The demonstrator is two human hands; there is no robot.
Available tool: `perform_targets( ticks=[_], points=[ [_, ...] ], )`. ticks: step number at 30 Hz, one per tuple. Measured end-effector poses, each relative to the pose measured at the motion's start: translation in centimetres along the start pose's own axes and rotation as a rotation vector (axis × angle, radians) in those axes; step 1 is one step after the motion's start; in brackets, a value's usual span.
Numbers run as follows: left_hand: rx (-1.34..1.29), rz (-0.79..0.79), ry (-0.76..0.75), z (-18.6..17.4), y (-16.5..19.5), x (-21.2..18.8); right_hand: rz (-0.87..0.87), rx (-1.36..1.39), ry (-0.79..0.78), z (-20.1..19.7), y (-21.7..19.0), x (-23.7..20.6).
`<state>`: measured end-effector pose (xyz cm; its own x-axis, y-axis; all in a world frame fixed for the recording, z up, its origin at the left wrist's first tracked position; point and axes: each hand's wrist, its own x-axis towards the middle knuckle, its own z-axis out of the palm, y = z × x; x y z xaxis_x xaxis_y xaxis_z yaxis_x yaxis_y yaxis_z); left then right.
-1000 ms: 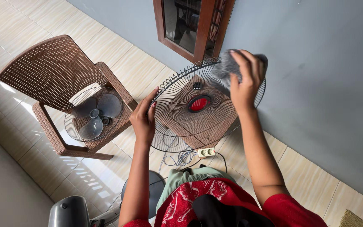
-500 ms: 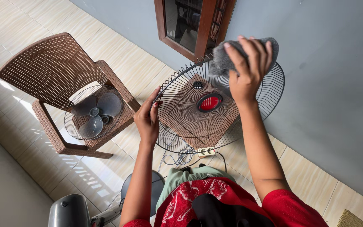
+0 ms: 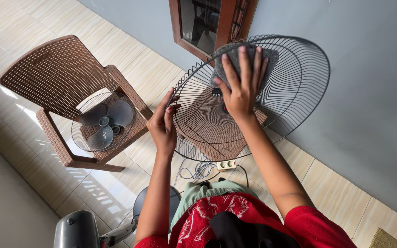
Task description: The person removes the front grille from a standing fan, wipes the grille, the fan blades and the motor housing with a gray cloth, then reattaches the grille to the fan head and wipes a small round fan part.
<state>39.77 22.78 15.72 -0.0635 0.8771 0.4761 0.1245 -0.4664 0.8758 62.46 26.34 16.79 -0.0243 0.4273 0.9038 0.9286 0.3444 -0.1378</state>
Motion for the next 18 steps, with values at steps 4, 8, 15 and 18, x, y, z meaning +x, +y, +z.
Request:
perform_targets(
  ticks=[4, 8, 15, 18],
  points=[
    [-0.088, -0.001, 0.037, -0.3, 0.2, 0.2, -0.043, -0.050, -0.087, -0.3, -0.7, -1.2],
    [-0.093, -0.014, 0.069, -1.3, 0.0, 0.5, -0.079, -0.050, -0.091, -0.9, -0.8, -3.9],
    [-0.089, 0.041, 0.029, -2.0, -0.6, 0.0, -0.047, -0.049, 0.036, -1.1, 0.1, -2.9],
    [-0.062, 0.015, 0.013, -1.9, -0.6, -0.6, -0.034, -0.072, 0.139, -1.6, 1.8, 0.6]
  ],
)
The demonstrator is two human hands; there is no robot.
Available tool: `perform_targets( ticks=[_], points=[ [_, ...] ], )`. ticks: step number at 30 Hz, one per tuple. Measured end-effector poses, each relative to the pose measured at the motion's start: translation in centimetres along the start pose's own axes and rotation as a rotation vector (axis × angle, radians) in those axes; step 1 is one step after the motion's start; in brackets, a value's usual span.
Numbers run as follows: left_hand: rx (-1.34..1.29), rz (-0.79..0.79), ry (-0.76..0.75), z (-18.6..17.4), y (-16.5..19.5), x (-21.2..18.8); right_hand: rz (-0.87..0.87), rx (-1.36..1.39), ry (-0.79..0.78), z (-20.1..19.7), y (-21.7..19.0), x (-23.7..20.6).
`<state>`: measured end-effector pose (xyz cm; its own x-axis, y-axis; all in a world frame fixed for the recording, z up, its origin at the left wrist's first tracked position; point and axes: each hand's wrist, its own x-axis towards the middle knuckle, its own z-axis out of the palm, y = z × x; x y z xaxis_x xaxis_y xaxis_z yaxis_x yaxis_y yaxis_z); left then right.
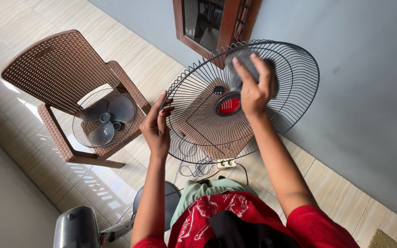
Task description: The person removes the front grille from a standing fan, wipes the grille, the fan blades and the motor housing with a gray cloth, then reattaches the grille to the fan head and wipes a small round fan part.
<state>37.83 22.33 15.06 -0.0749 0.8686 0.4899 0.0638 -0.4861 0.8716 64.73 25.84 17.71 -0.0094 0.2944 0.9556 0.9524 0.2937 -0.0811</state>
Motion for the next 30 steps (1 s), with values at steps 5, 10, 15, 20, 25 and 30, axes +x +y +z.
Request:
perform_targets(
  ticks=[5, 10, 15, 20, 25, 30],
  points=[
    [-0.004, -0.015, 0.015, 0.3, 0.0, -0.4, -0.009, -0.043, 0.071, 0.0, 0.1, 2.4],
    [-0.110, -0.024, 0.031, -0.3, -0.2, 0.2, 0.026, 0.002, -0.130, -0.9, -2.5, -0.9],
    [-0.091, 0.011, 0.045, -0.9, -0.4, 0.3, 0.002, 0.054, -0.258, -1.8, -3.1, -4.2],
    [-0.094, -0.009, 0.049, -0.8, -0.9, 0.0, 0.030, 0.032, -0.186, -0.9, -0.9, -3.0],
    [-0.125, -0.021, 0.047, -0.9, -1.0, -0.6, 0.111, -0.104, -0.026, -1.4, 1.7, 1.8],
    [-0.144, -0.040, 0.067, -0.9, -1.0, -0.7, 0.069, -0.110, -0.105, -2.9, 0.6, 3.0]
  ],
)
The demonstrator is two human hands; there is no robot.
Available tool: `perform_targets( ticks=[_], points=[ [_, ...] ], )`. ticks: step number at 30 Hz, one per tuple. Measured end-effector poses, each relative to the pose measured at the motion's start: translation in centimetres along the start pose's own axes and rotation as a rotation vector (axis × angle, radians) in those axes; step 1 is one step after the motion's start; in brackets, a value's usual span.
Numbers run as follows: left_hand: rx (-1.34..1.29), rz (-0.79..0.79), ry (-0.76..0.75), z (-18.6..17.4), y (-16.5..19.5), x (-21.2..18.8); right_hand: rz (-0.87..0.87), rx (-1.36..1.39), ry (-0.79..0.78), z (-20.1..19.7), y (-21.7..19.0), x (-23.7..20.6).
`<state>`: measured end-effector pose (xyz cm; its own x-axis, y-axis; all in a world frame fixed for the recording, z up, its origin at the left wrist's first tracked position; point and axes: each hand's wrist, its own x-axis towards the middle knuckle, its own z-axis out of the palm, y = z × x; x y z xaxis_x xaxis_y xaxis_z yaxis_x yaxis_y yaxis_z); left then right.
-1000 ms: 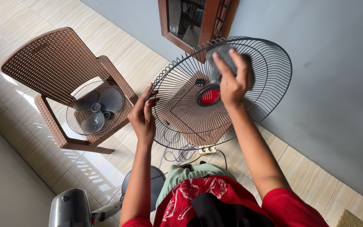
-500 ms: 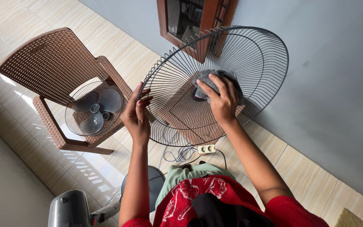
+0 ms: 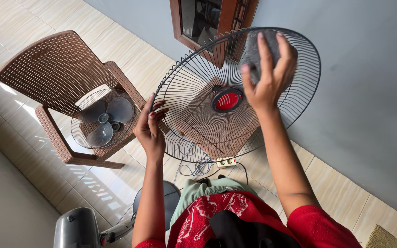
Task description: The person removes the front grille from a standing fan, wipes the grille, the fan blades and the motor housing with a gray cloth, then reattaches the grille to the fan head and wipes a small round fan part.
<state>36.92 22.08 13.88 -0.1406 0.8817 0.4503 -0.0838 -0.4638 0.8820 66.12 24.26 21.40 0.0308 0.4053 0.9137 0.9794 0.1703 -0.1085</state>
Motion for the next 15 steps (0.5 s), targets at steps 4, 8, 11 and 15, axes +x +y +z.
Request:
perform_targets(
  ticks=[4, 8, 11, 15],
  points=[
    [-0.011, 0.009, 0.022, -0.1, -0.1, 0.4, 0.031, 0.116, -0.134, 0.9, -1.9, -3.1],
    [0.008, 0.020, 0.025, -0.6, 0.0, 0.6, -0.006, 0.186, -0.243, 1.7, -2.1, -7.4],
    [0.013, 0.015, 0.026, -1.0, 0.0, 0.5, 0.000, 0.207, -0.167, 3.1, -1.1, -8.3],
    [0.021, 0.001, 0.038, -1.1, 0.0, 0.2, 0.137, 0.127, -0.090, 2.5, 1.7, -7.1]
  ],
)
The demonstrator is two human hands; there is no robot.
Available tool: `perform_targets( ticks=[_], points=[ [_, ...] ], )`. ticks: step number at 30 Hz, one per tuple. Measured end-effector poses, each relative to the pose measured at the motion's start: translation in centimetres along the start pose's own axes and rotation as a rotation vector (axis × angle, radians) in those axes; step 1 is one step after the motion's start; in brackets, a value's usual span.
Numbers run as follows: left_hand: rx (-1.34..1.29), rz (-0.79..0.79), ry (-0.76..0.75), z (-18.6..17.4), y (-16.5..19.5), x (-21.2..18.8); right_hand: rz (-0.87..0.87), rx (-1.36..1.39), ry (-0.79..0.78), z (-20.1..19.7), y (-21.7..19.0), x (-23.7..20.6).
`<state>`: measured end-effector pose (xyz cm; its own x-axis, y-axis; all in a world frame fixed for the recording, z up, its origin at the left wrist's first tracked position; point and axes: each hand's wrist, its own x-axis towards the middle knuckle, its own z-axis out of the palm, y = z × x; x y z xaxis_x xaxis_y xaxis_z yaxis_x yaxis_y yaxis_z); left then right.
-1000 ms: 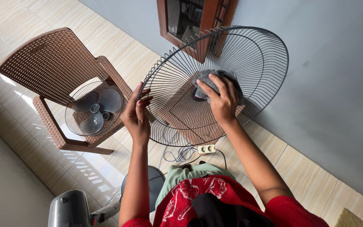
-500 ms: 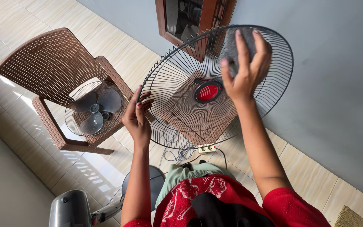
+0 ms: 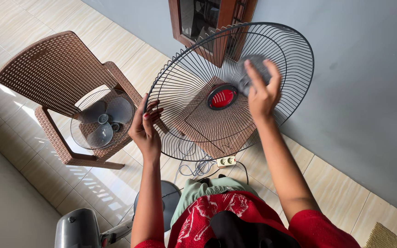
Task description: The person removes the front grille from a standing fan, wipes the grille, the fan blades and the motor housing with a gray cloth, then reattaches the grille to the fan head and wipes a small round fan part.
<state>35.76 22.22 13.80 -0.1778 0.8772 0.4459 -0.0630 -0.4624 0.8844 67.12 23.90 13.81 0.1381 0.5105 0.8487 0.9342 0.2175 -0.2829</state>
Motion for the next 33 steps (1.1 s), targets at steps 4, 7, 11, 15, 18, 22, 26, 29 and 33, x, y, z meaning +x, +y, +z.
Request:
perform_targets(
  ticks=[4, 7, 11, 15, 18, 22, 26, 29, 33],
  points=[
    [0.018, 0.041, 0.008, -0.1, 0.1, 0.0, 0.028, -0.110, 0.154, -1.4, 2.1, 3.4],
    [-0.003, 0.026, 0.011, 0.0, 0.1, 0.0, 0.028, -0.130, 0.231, -1.6, 2.3, 4.6],
    [-0.010, 0.041, 0.017, 0.2, 0.1, 0.1, 0.092, 0.039, 0.140, -0.4, -0.1, 2.9],
    [0.025, 0.070, 0.024, 0.1, 0.0, 0.3, 0.054, 0.135, -0.011, 0.5, -3.0, -0.2],
    [0.031, 0.067, 0.029, -0.2, 0.1, 0.4, -0.026, 0.143, -0.099, 0.5, -3.4, -1.0],
    [0.038, 0.044, 0.029, -0.6, 0.2, -0.2, 0.026, 0.057, -0.090, -0.2, -1.7, 0.3],
    [0.038, 0.042, 0.030, -0.7, 0.2, -0.8, 0.033, -0.020, 0.055, -1.1, 0.5, 2.5],
    [0.029, 0.035, 0.030, -0.8, 0.0, -1.0, 0.064, 0.030, 0.141, -0.9, 0.4, 3.1],
    [0.015, 0.047, 0.032, -0.8, -0.5, -0.8, 0.118, 0.148, -0.015, 0.0, -2.4, 1.5]
  ],
)
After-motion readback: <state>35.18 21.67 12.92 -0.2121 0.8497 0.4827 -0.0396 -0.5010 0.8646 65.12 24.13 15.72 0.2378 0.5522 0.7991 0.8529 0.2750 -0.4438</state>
